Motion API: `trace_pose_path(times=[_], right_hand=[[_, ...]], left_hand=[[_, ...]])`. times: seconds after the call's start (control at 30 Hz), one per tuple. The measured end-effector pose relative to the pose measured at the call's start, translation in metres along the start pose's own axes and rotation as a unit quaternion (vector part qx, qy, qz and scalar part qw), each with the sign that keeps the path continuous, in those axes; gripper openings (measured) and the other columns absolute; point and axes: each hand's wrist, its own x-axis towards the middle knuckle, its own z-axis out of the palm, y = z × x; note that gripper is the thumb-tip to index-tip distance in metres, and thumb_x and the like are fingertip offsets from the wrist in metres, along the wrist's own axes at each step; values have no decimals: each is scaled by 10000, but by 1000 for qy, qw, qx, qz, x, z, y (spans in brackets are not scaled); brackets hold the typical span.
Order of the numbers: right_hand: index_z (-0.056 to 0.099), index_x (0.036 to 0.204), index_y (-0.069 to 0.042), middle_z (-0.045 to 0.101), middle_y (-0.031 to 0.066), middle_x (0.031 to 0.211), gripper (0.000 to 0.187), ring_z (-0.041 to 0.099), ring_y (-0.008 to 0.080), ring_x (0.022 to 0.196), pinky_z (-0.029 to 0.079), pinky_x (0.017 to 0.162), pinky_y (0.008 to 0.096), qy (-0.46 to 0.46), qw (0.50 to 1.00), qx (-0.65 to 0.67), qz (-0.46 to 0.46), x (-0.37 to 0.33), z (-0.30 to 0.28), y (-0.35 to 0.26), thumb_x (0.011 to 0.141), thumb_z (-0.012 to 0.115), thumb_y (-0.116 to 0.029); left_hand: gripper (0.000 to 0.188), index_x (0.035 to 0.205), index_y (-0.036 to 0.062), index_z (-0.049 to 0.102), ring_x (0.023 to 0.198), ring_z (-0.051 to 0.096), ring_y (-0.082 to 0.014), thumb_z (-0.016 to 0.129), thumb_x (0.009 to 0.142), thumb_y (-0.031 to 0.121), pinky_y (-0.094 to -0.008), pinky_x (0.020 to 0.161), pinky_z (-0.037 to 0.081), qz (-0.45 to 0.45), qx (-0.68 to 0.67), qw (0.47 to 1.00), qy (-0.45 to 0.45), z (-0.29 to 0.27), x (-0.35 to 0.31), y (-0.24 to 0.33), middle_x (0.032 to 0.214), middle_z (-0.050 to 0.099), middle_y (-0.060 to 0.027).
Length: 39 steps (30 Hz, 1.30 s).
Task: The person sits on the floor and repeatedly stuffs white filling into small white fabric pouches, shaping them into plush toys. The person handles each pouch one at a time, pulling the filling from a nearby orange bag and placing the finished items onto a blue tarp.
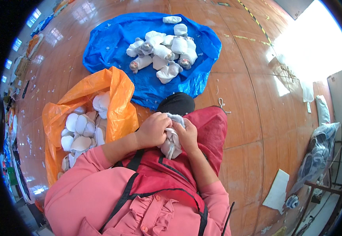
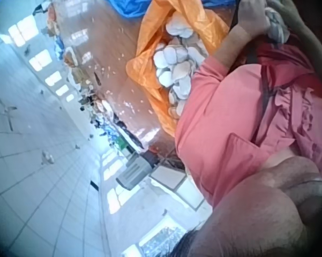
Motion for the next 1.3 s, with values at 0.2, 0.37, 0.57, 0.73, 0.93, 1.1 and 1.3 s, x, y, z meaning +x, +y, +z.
trace_pose_path(times=[0.2,0.37,0.57,0.73,0.93,1.1,1.3], right_hand=[[698,994,4,696,48,876,231,624,115,791,491,715,270,21,990,126,51,-4,6,13,869,661,-186],[679,1029,6,673,22,877,232,603,92,786,478,692,244,-55,957,258,123,-12,9,3,874,681,-166],[662,1079,14,693,64,972,287,646,126,854,516,753,264,-81,969,207,104,-2,-11,-9,845,717,-143],[633,1193,-18,691,94,1040,404,645,152,913,513,818,284,-165,986,-12,15,-4,-10,-40,834,753,-157],[408,1337,-67,630,75,990,536,611,151,941,494,832,289,-265,955,116,-61,-11,-12,-32,904,705,-175],[398,1271,-73,618,62,983,472,601,131,935,493,828,279,-233,937,261,-26,-21,-21,-27,909,694,-133],[591,976,-66,607,-17,918,254,576,80,859,480,745,249,-249,958,133,40,-31,-35,-18,827,782,-143]], left_hand=[[99,707,69,489,750,515,-333,581,704,33,-434,669,406,39,-42,998,21,8,-9,12,741,516,-115],[127,685,80,459,709,501,-320,581,707,54,-421,651,387,46,-29,998,34,-2,-23,29,717,492,-94],[259,987,45,567,791,587,-262,693,760,44,-382,716,486,-43,-179,982,30,-14,-30,17,869,573,-104],[625,1270,78,508,869,624,-201,818,733,159,-334,819,529,-174,-199,964,5,-27,-21,-1,1018,582,-84],[830,1363,73,499,983,663,-262,820,695,450,-336,859,514,-193,-234,899,-316,-56,5,-12,1104,668,-162],[557,1177,65,632,963,653,-268,796,748,379,-342,835,504,-138,-209,905,-345,-50,4,-8,1050,668,-126],[263,1037,85,678,914,638,-258,735,809,202,-323,798,487,-64,-230,955,-174,-33,-13,-5,946,653,-105]])
